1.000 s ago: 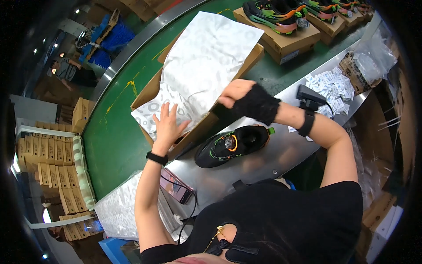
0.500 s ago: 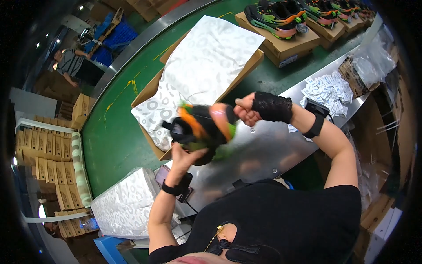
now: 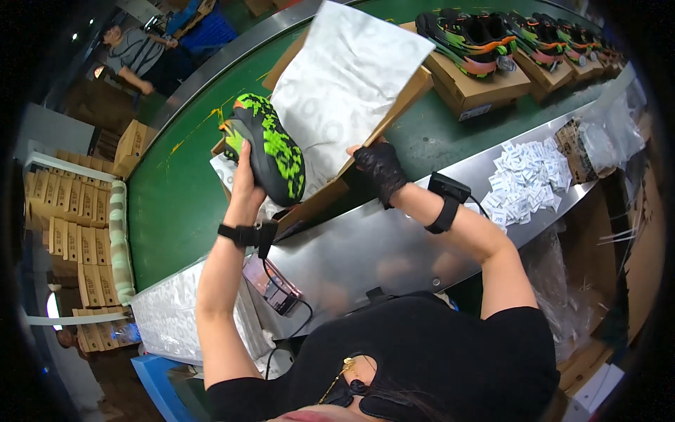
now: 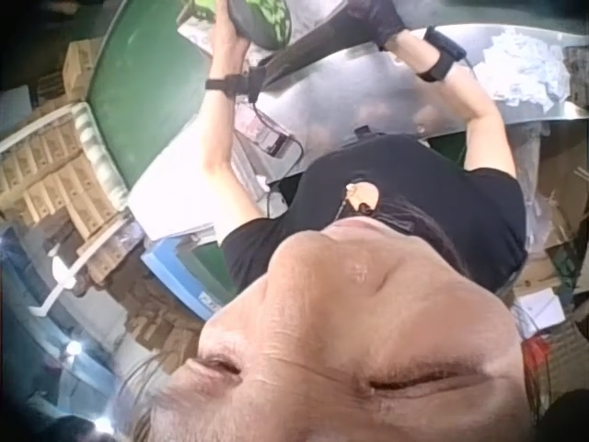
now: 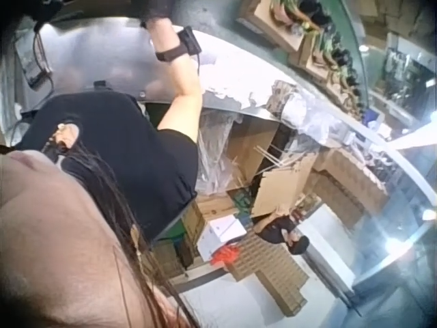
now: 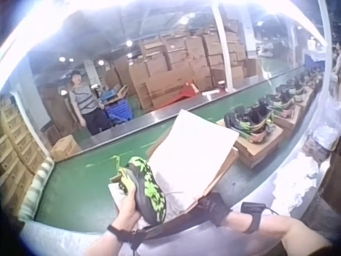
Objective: Pack athletic shoes into cardboard boxes with tissue paper on a manufacturing assembly line.
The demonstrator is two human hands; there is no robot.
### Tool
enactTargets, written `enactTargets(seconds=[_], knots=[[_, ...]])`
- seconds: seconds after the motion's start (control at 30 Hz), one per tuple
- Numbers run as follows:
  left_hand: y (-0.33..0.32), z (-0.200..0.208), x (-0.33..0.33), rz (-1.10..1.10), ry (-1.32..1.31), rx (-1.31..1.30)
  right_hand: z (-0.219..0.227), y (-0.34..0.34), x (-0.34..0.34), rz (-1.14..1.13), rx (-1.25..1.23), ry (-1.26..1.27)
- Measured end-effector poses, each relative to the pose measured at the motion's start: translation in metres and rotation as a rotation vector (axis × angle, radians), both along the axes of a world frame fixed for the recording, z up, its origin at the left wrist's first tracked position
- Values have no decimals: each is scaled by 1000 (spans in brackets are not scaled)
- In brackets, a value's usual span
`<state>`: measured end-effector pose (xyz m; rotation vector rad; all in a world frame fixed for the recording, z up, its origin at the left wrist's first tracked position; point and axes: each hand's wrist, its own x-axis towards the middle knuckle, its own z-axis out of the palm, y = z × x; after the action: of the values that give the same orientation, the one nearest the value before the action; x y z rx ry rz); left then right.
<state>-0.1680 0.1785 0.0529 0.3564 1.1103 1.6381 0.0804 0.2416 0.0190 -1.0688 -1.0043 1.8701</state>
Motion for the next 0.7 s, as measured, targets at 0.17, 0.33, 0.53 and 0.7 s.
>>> enactTargets(seconds=[0.17, 0.33, 0.53, 0.7], knots=[[22, -15, 7, -189, 109, -474, 3, -21, -27, -86, 508, -60], [7, 8, -1, -435, 51, -524, 22, -13, -47, -121, 949, -296], [-75, 10, -58, 500, 413, -332, -13, -13, -59, 89, 1678, -1072], [-87, -30, -19, 275, 466, -420, -36, -20, -62, 225, 1682, -1053]])
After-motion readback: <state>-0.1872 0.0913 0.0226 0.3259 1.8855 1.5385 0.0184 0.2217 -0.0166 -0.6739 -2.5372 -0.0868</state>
